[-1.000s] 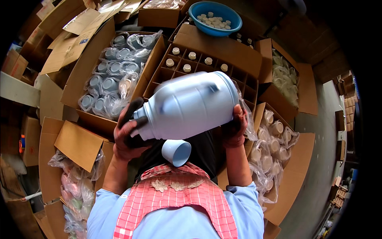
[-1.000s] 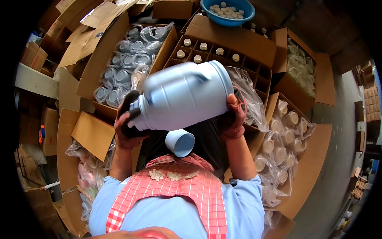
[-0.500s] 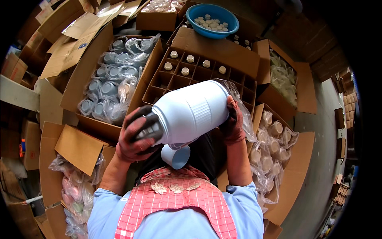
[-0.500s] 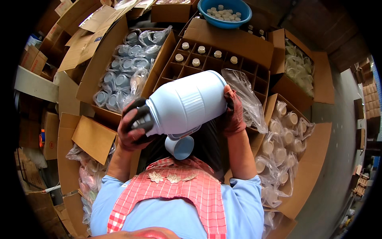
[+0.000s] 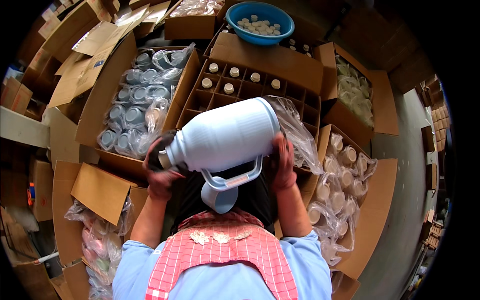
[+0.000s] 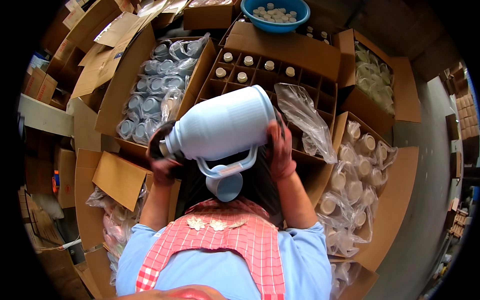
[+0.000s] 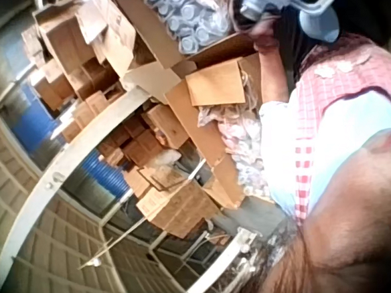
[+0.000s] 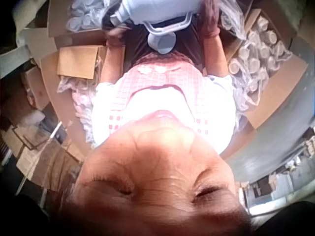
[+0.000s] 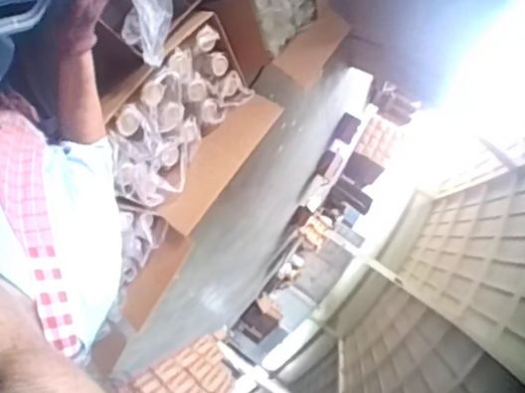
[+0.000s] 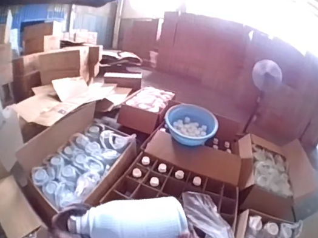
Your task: The person assembles thermos flasks by inserting metal inner liners into plastic outer shells and securing the lids. They handle beige and light blue thermos units, placing the finished products into plastic bags and cardboard boxes.
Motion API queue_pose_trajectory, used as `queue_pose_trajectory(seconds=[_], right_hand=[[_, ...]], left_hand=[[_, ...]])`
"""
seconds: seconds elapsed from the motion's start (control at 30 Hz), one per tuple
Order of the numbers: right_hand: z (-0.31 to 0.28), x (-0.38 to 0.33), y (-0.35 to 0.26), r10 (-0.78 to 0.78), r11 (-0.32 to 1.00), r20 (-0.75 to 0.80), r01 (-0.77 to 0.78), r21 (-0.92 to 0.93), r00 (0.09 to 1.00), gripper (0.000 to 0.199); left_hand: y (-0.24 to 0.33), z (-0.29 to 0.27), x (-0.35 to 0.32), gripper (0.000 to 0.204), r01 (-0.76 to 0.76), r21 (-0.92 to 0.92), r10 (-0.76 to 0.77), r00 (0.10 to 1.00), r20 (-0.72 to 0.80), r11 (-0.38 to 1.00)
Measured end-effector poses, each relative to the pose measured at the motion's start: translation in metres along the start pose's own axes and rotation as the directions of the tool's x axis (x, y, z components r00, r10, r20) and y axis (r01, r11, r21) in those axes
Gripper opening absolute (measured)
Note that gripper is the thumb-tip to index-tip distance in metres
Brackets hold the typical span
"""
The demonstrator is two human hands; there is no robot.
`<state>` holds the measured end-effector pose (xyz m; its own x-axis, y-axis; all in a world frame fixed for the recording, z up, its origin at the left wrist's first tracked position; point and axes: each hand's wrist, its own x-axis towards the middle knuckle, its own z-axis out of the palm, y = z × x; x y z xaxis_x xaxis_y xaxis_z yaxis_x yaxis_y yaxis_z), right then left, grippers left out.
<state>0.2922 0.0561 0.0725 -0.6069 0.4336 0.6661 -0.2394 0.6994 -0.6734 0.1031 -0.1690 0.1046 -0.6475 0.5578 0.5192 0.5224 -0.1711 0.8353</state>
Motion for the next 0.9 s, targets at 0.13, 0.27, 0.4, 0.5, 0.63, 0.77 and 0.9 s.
queue_pose_trajectory(seconds=[0.13,0.27,0.4,0.5,0.63,0.77,0.9], right_hand=[[-0.021,0.025,0.003,0.373,0.928,0.197,-0.359,-0.104,0.907,0.034],[-0.023,0.033,-0.023,0.229,0.957,0.132,-0.248,0.154,0.965,0.04],[-0.013,0.022,-0.023,0.067,0.936,0.042,-0.077,0.343,0.997,0.035],[-0.022,0.04,-0.042,-0.252,0.968,0.227,0.247,0.051,0.941,0.044],[-0.025,0.043,-0.073,-0.232,0.952,0.276,0.275,-0.132,0.933,0.036],[-0.02,0.028,-0.044,0.554,0.82,0.057,-0.556,0.132,0.83,0.022],[-0.023,-0.004,0.008,0.607,0.772,0.151,-0.624,0.118,0.78,0.016]], left_hand=[[0.025,-0.002,0.024,0.068,-0.44,0.174,0.405,0.892,0.202,0.881],[-0.023,-0.02,0.006,0.046,0.331,-0.416,-0.346,0.937,0.042,0.847],[-0.068,-0.024,-0.012,0.048,0.443,-0.789,-0.349,0.885,0.309,0.426],[-0.099,-0.03,-0.037,0.045,0.505,-0.697,-0.332,0.862,0.382,0.509],[-0.095,-0.023,-0.044,0.039,0.43,-0.416,-0.284,0.886,0.367,0.802],[-0.077,-0.009,-0.037,0.041,0.072,-0.177,-0.059,0.995,0.078,0.982],[-0.008,-0.002,0.008,0.07,0.177,-0.482,-0.128,0.983,0.132,0.858]])
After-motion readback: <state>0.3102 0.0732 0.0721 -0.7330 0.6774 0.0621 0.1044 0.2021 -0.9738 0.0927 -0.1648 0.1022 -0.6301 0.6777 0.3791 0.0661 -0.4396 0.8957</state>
